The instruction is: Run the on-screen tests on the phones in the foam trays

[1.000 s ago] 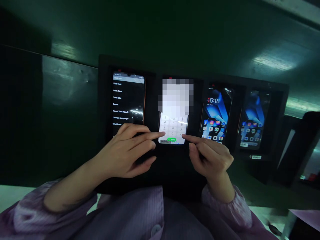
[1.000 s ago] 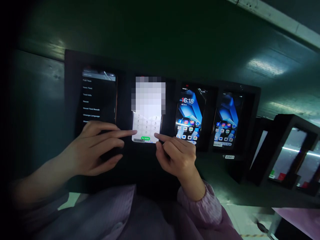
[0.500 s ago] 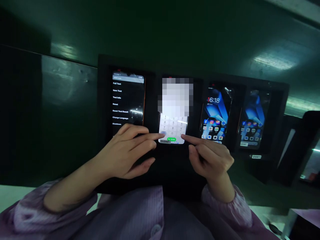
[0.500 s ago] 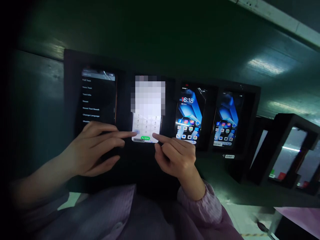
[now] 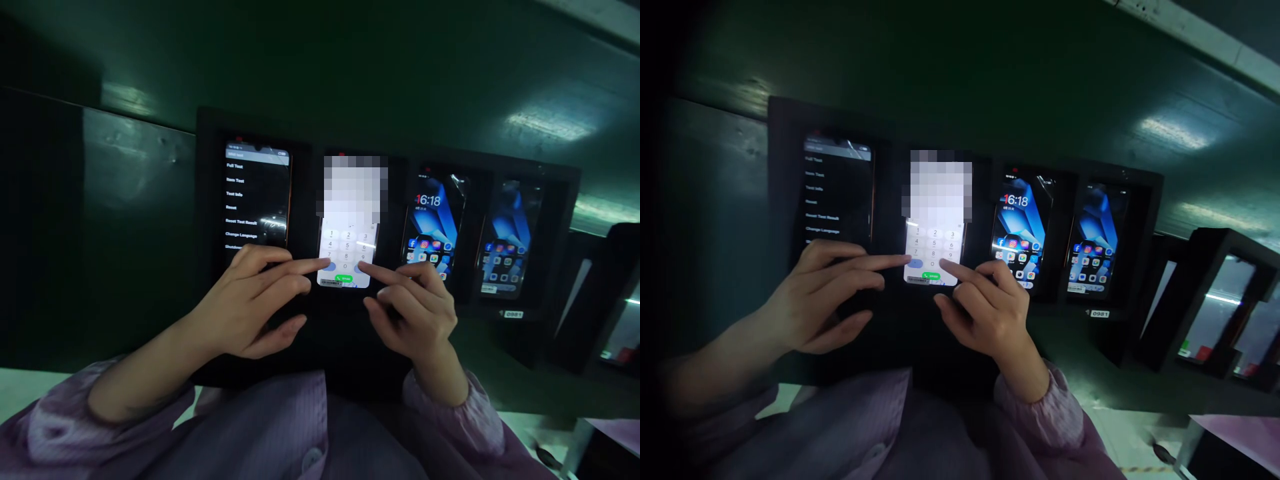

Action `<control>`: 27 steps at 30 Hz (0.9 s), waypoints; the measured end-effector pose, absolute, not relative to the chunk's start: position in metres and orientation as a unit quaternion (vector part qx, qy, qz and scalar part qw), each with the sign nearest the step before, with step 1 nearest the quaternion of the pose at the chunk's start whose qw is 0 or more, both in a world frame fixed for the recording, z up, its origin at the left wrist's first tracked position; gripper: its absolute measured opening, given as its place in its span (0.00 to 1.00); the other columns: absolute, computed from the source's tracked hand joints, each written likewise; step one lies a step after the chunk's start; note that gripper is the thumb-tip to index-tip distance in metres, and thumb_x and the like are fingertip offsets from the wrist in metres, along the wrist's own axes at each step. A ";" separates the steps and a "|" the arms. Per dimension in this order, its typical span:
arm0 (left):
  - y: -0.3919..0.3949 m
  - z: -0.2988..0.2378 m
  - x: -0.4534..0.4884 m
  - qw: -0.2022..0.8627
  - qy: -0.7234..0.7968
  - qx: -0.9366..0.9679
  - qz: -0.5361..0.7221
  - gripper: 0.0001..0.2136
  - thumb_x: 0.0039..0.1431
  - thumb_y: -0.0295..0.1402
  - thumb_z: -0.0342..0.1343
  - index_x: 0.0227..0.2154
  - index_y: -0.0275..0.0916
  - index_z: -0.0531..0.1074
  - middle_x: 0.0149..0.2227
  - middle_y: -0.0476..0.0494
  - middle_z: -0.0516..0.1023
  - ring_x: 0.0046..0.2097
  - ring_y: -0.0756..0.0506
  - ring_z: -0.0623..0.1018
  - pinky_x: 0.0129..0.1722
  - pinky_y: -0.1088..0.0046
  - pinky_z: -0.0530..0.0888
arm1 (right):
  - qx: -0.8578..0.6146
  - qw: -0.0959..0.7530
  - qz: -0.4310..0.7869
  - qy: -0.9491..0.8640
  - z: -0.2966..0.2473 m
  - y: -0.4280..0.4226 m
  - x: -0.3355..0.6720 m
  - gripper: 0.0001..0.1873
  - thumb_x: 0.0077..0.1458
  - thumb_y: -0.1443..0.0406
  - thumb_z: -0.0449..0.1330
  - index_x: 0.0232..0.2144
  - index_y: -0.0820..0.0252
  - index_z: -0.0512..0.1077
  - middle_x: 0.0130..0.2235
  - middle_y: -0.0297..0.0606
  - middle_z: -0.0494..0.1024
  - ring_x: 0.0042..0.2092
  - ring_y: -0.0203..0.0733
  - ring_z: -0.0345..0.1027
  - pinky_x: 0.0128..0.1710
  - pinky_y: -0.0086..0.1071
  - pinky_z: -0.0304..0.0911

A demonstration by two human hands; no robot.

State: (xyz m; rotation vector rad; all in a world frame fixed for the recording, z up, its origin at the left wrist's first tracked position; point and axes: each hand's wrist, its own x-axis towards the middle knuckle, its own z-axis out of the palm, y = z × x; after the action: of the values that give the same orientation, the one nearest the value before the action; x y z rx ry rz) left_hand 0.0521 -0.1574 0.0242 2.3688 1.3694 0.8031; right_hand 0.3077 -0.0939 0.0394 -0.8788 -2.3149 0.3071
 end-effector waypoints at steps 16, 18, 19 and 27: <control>-0.157 0.024 0.053 0.155 0.484 0.819 0.267 0.07 0.70 0.35 0.49 0.46 0.41 0.70 0.59 0.43 0.83 0.51 0.39 0.76 0.50 0.58 0.70 | -0.363 0.327 0.115 -0.865 0.037 -0.096 0.303 0.21 0.60 0.78 0.62 0.22 0.53 0.62 0.33 0.30 0.89 0.29 0.36 0.69 0.30 0.35 0.68; -0.157 0.025 0.053 0.147 0.487 0.820 0.263 0.07 0.70 0.35 0.50 0.45 0.42 0.70 0.58 0.43 0.83 0.51 0.38 0.75 0.49 0.58 0.69 | -0.363 0.328 0.114 -0.865 0.037 -0.096 0.303 0.21 0.61 0.78 0.62 0.23 0.53 0.62 0.33 0.30 0.89 0.29 0.36 0.69 0.31 0.34 0.68; -0.157 0.025 0.053 0.141 0.490 0.820 0.258 0.07 0.69 0.36 0.50 0.45 0.42 0.70 0.58 0.43 0.84 0.51 0.38 0.75 0.48 0.59 0.69 | -0.365 0.327 0.114 -0.864 0.038 -0.096 0.303 0.20 0.62 0.77 0.62 0.23 0.53 0.62 0.34 0.29 0.89 0.30 0.36 0.69 0.32 0.34 0.68; -0.156 0.024 0.053 0.137 0.499 0.822 0.239 0.08 0.69 0.37 0.50 0.45 0.43 0.70 0.58 0.42 0.83 0.51 0.37 0.74 0.48 0.58 0.67 | -0.332 0.236 0.091 -0.909 0.038 -0.095 0.304 0.15 0.70 0.62 0.62 0.28 0.53 0.69 0.50 0.31 0.89 0.51 0.48 0.72 0.45 0.41 0.69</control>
State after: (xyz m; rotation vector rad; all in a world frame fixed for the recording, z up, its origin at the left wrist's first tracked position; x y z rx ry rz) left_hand 0.0534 -0.1563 0.0239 2.3781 1.4428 0.6928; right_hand 0.3041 -0.0952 0.0380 -0.9108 -2.4918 0.2494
